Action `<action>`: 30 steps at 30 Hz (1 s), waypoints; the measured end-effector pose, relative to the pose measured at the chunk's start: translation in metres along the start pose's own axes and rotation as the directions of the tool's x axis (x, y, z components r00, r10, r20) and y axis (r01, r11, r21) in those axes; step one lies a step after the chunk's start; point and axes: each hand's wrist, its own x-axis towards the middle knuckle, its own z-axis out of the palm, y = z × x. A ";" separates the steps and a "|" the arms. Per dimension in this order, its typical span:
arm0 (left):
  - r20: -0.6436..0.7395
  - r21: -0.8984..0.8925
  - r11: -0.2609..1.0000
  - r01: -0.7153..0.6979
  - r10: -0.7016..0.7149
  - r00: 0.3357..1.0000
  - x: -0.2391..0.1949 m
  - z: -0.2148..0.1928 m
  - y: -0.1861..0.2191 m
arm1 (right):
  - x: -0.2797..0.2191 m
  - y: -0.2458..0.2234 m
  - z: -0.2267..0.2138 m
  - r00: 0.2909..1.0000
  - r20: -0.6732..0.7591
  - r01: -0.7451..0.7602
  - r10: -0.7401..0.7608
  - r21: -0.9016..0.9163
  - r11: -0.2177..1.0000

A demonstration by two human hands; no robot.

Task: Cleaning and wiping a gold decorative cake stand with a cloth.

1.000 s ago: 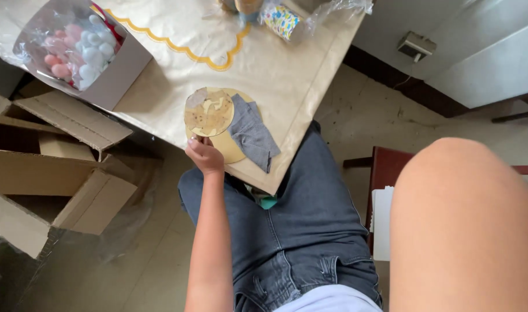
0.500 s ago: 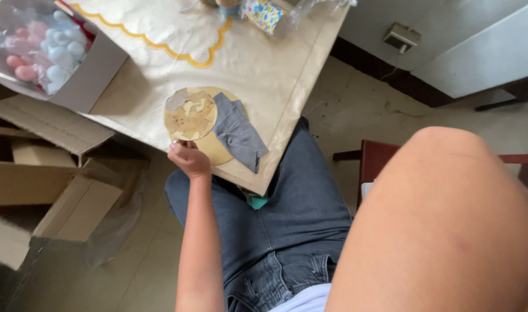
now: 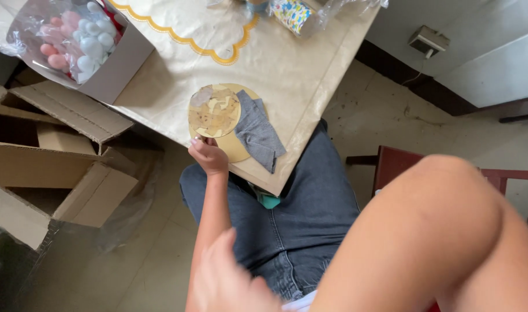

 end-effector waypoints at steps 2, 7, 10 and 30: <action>0.000 -0.006 1.000 -0.010 0.010 1.000 0.000 0.001 -0.004 | -0.001 0.084 -0.008 0.999 0.034 0.019 -0.018 -0.036 0.999; -0.011 0.027 1.000 -0.003 0.003 1.000 -0.003 -0.002 -0.003 | 0.009 0.183 -0.015 0.999 0.031 -0.036 0.025 0.450 0.892; 0.000 0.054 0.998 0.021 -0.021 1.000 -0.003 0.000 -0.002 | 0.006 0.202 0.022 0.976 -0.158 0.021 0.151 0.755 0.655; -0.042 -0.084 0.990 0.110 -0.114 0.993 -0.010 -0.004 -0.029 | 0.124 0.234 0.277 0.598 -0.435 -0.462 0.673 0.500 0.733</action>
